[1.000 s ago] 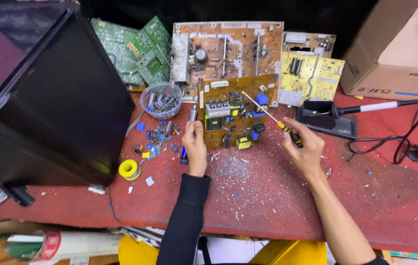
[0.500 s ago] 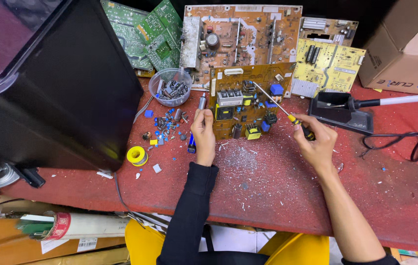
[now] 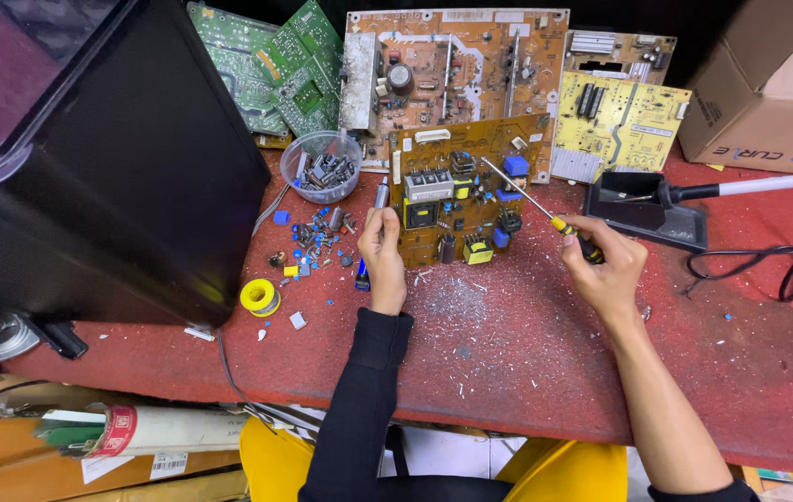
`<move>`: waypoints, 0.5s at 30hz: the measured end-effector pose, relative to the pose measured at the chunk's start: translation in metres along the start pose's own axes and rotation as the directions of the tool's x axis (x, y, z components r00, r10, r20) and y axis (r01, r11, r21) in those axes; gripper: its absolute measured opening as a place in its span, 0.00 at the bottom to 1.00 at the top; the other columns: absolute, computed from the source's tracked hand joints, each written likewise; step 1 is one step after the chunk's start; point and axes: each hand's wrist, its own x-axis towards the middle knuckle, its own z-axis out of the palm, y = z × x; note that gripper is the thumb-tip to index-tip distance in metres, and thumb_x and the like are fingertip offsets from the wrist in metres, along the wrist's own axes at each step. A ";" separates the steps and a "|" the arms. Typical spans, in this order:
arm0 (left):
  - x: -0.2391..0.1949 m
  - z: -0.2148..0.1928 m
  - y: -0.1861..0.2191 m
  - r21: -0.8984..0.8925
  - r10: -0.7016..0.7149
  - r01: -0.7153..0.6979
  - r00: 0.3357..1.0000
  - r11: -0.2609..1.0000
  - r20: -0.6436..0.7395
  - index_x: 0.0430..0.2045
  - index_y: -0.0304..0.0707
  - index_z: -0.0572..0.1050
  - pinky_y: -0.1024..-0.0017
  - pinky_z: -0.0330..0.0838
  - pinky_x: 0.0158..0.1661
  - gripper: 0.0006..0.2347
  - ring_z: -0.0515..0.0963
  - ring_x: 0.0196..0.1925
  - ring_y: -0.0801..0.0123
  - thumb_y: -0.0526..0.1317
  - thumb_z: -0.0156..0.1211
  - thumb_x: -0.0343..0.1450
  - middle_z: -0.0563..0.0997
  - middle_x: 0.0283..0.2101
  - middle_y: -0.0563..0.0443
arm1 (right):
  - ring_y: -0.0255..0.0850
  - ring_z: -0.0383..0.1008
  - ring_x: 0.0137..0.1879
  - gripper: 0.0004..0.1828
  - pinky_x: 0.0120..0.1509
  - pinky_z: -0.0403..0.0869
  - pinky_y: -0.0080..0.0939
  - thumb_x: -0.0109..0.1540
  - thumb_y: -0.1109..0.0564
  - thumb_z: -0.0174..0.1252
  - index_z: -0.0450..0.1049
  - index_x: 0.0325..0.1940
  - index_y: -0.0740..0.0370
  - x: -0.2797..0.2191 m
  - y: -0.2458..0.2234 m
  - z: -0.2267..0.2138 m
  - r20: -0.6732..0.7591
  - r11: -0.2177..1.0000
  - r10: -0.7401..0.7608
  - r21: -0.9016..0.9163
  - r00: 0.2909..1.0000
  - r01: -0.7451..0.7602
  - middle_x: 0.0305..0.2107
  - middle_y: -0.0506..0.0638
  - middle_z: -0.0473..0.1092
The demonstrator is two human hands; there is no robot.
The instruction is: The person uses a soldering iron and a desoldering pump to remove components from a green circuit board. They flip the board over to inspect the other side, then continue desoldering components from the original side.
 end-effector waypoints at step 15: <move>0.000 0.000 -0.001 -0.050 -0.055 0.055 0.998 0.997 0.002 0.14 0.44 0.61 0.82 0.54 0.36 0.11 0.54 0.27 0.82 0.43 0.43 0.69 0.55 0.21 0.62 | 0.50 0.68 0.39 0.12 0.40 0.67 0.43 0.55 0.67 0.49 0.50 0.29 0.66 0.011 -0.022 0.009 0.154 0.949 0.234 0.179 0.960 -0.260 0.36 0.63 0.65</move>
